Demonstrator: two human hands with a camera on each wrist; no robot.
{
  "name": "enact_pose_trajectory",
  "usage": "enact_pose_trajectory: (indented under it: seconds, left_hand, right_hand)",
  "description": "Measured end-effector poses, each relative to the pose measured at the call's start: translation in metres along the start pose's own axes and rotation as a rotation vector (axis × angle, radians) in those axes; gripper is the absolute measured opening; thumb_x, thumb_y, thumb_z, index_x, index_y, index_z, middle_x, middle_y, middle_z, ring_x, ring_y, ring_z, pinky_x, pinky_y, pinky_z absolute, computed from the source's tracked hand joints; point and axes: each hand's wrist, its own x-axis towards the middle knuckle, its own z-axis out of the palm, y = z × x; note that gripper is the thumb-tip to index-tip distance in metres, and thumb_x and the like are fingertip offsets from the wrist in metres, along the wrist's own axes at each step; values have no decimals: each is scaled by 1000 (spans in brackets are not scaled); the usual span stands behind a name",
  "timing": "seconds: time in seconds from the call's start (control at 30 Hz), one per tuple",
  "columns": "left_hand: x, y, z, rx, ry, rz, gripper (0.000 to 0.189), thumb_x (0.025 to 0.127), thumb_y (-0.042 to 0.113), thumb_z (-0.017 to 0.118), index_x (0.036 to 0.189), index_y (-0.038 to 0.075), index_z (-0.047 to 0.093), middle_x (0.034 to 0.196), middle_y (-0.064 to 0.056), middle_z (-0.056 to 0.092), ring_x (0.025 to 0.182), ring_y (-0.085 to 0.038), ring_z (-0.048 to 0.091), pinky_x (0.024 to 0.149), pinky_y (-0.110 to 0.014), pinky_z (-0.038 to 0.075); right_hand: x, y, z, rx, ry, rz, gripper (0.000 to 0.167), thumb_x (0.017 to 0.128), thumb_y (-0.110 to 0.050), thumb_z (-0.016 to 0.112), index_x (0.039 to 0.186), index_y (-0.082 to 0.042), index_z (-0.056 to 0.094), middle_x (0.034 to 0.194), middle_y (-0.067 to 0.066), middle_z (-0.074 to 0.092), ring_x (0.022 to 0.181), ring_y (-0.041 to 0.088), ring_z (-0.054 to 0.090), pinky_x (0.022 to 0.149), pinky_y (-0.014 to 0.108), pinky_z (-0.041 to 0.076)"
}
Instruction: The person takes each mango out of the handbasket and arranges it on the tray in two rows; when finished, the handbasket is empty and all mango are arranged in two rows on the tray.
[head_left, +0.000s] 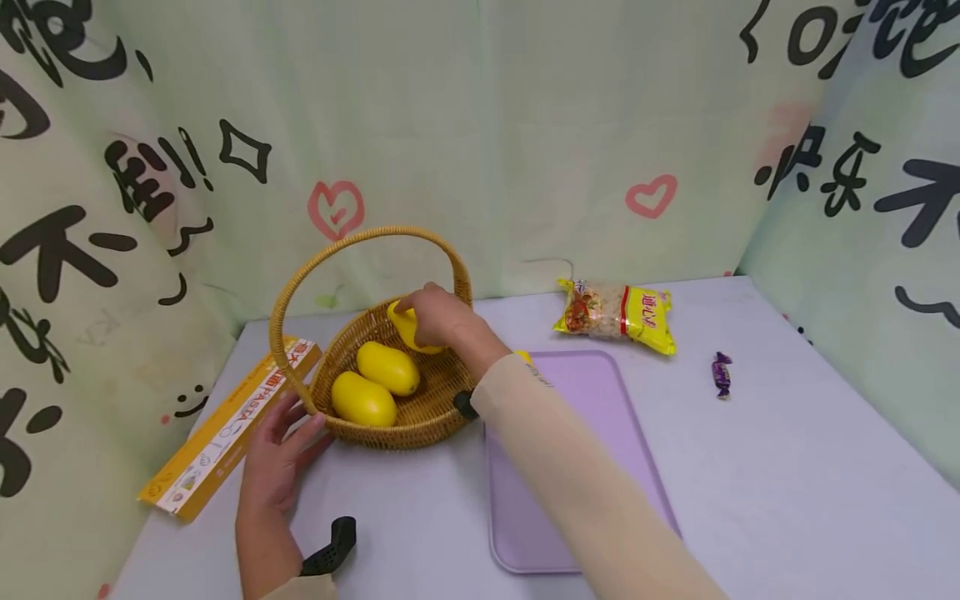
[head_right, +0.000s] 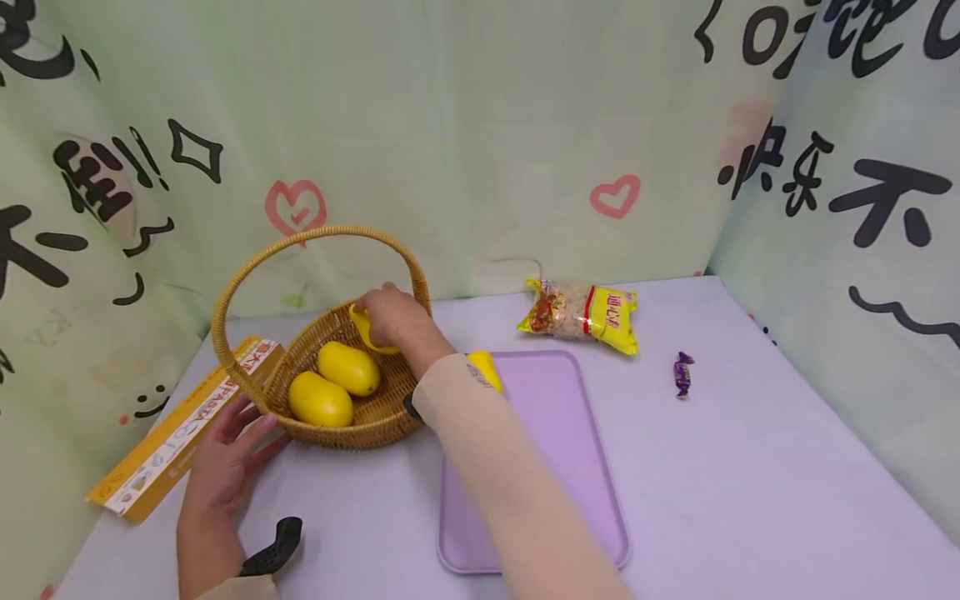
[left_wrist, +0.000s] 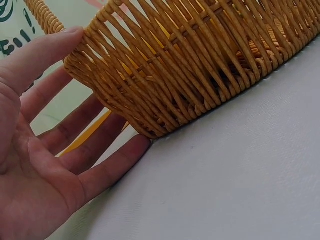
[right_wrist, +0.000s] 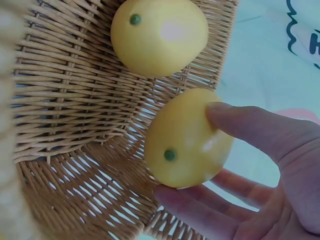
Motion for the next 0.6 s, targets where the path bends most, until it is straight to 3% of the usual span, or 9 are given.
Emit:
enact_pose_trajectory:
  seconds: [0.27, 0.6]
  left_hand:
    - [2, 0, -4, 3, 0, -30, 76, 95, 27, 76, 161, 34, 37, 153, 5, 40, 130, -11, 49, 94, -22, 58]
    - [4, 1, -1, 1, -10, -37, 75, 96, 27, 76, 160, 33, 38, 149, 9, 43, 129, -10, 49, 94, -22, 58]
  right_hand:
    - [-13, -2, -5, 23, 35, -25, 62, 93, -5, 64, 151, -27, 55, 151, 15, 46, 108, 23, 50, 70, 27, 41]
    - [-43, 9, -21, 146, 47, -52, 60, 92, -6, 70, 148, -25, 59, 152, 14, 48, 124, 24, 46, 77, 27, 46]
